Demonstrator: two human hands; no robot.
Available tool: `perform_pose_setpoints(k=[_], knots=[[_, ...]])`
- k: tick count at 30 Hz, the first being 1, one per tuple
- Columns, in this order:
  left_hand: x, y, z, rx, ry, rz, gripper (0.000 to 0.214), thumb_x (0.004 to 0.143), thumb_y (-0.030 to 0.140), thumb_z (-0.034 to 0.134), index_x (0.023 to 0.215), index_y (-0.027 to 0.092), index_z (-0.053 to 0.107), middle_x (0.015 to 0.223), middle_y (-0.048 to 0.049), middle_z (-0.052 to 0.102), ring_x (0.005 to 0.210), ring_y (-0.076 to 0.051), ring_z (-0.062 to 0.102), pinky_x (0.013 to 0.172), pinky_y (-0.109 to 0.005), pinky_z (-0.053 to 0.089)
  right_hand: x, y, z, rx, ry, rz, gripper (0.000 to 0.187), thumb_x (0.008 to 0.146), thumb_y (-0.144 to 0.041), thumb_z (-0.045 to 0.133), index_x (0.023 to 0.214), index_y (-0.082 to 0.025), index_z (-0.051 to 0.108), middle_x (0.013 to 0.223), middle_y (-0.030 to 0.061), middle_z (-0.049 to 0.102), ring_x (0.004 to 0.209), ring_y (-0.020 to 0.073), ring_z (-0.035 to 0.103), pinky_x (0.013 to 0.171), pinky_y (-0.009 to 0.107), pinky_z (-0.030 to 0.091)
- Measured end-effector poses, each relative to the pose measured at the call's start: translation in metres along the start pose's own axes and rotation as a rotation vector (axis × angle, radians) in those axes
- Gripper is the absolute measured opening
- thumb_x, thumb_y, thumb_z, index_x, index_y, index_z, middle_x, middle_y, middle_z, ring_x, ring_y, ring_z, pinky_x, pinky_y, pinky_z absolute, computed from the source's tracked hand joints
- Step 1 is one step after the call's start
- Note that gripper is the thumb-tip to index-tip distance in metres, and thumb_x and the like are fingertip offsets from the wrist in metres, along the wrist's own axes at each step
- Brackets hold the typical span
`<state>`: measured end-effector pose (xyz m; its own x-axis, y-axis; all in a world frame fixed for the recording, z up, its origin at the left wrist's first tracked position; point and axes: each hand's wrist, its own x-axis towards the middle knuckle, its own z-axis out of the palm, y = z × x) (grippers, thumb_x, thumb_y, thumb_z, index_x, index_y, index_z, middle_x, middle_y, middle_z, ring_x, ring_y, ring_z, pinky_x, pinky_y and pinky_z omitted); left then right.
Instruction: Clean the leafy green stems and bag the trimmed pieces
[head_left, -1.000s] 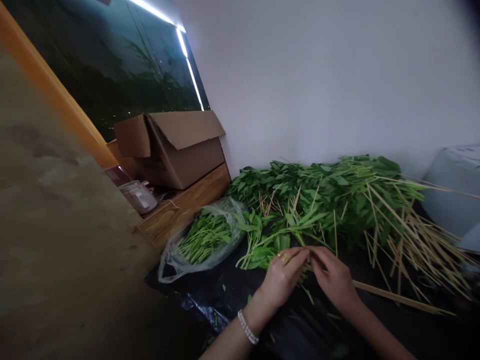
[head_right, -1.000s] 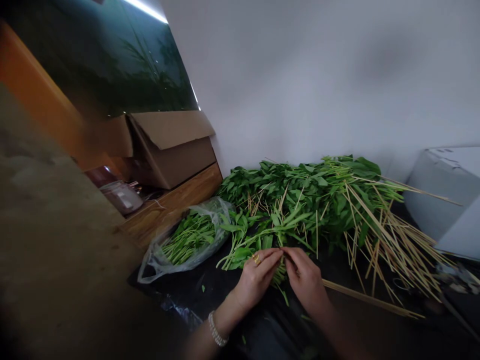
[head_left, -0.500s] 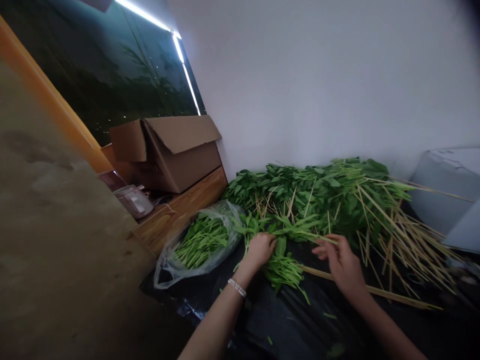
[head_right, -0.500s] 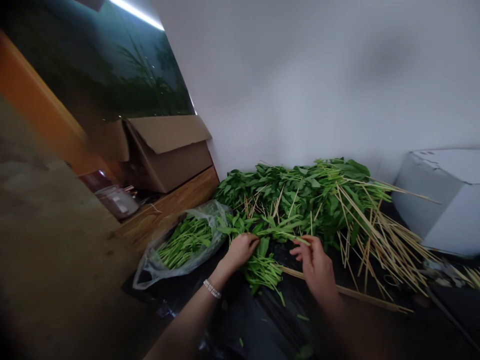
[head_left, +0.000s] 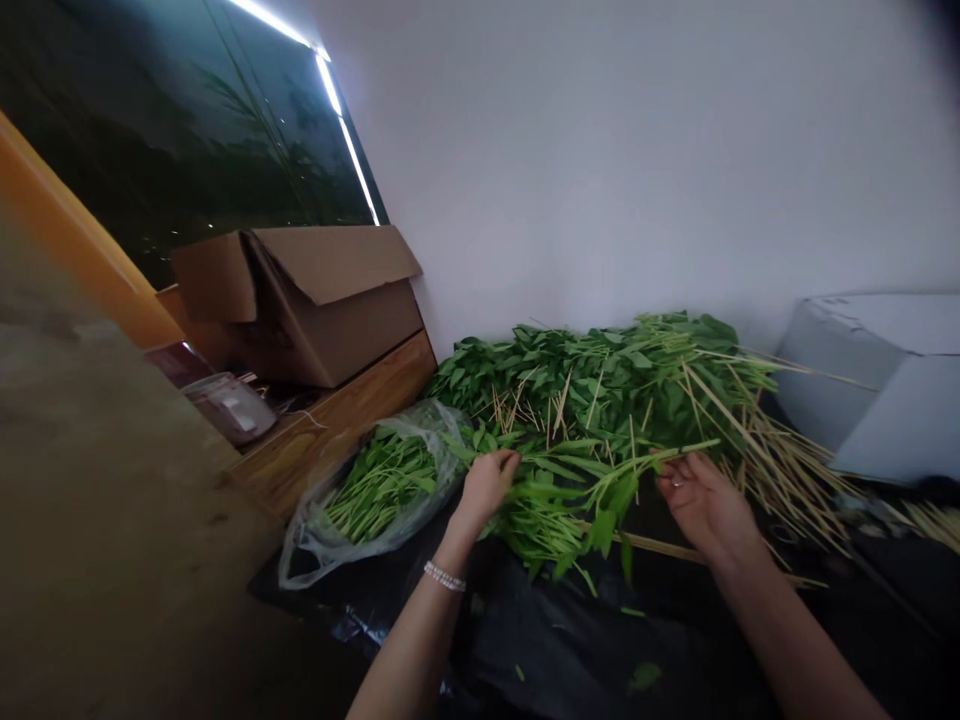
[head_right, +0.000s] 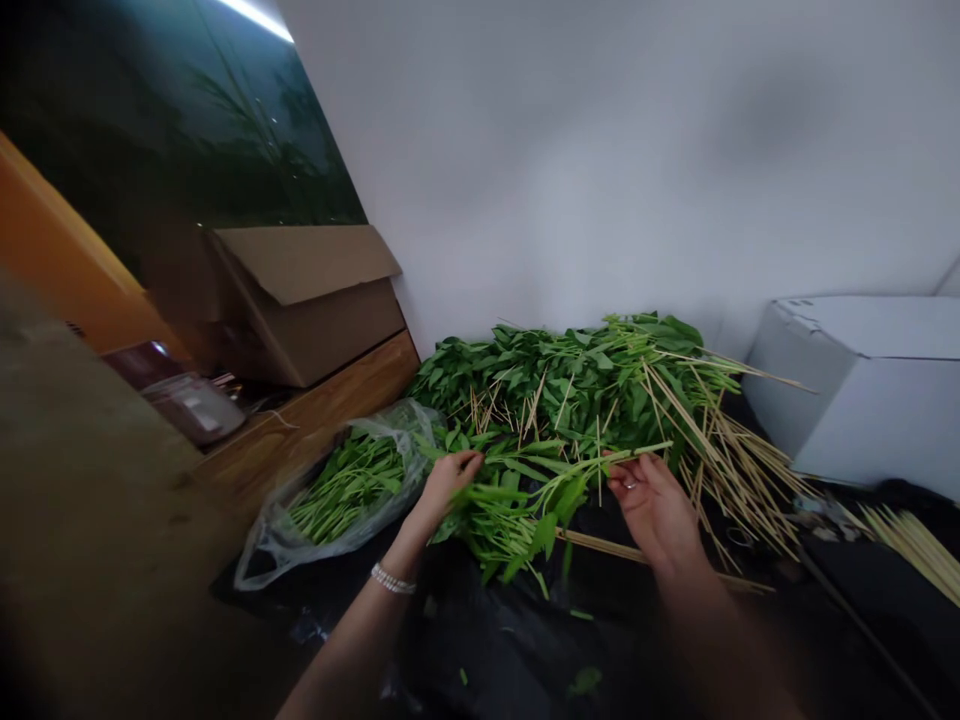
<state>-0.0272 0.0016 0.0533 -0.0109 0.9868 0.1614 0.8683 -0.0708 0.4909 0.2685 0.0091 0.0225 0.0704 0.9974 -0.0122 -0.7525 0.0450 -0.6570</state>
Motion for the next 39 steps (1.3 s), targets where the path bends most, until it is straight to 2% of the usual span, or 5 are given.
perform_pose_setpoints(k=[7,13,26,33,39], knots=[[-0.022,0.035,-0.016,-0.510,-0.031,0.093,0.026,0.082,0.034,0.061,0.092,0.015,0.075,0.091,-0.0052,0.075,0.085,-0.019,0.067,0.077,-0.025,0.048,-0.011,0.014,0.012,-0.011,-0.080,0.113,0.017,0.072,-0.030,0.077,0.082,-0.023,0.065,0.082,0.0011,0.075,0.064,0.0104,0.066,0.055,0.019,0.053],[-0.049,0.061,-0.003,-0.448,-0.129,0.153,0.019,0.074,0.034,0.070,0.084,0.019,0.076,0.086,-0.0026,0.075,0.081,-0.018,0.066,0.073,-0.025,0.046,-0.017,0.023,0.018,-0.062,-0.110,0.113,0.019,0.073,-0.033,0.077,0.081,-0.023,0.063,0.081,0.0013,0.075,0.066,0.0115,0.067,0.058,0.020,0.052],[-0.053,0.050,0.010,-0.454,-0.212,0.083,0.022,0.079,0.032,0.063,0.088,0.016,0.075,0.079,-0.0018,0.073,0.071,-0.016,0.062,0.063,-0.024,0.044,-0.025,0.023,0.028,-0.196,-0.124,0.112,0.032,0.068,-0.037,0.080,0.089,-0.024,0.059,0.075,-0.0009,0.072,0.062,0.0138,0.066,0.053,0.023,0.048],[-0.060,0.050,0.001,-0.049,-0.026,0.251,0.016,0.084,0.022,0.055,0.087,0.020,0.071,0.088,-0.0044,0.070,0.084,-0.018,0.062,0.076,-0.028,0.043,-0.025,0.029,0.023,-0.520,-0.130,0.108,0.035,0.074,-0.052,0.072,0.084,-0.019,0.063,0.054,-0.0024,0.061,0.047,0.0097,0.053,0.045,0.020,0.038],[-0.062,0.047,0.001,0.222,0.085,0.302,0.013,0.082,0.020,0.057,0.085,0.020,0.070,0.083,-0.0073,0.068,0.085,-0.023,0.061,0.079,-0.034,0.041,-0.029,0.031,0.025,-0.598,-0.217,0.123,0.038,0.074,-0.055,0.071,0.079,-0.018,0.064,0.063,0.0019,0.066,0.051,0.0109,0.056,0.048,0.022,0.041]])
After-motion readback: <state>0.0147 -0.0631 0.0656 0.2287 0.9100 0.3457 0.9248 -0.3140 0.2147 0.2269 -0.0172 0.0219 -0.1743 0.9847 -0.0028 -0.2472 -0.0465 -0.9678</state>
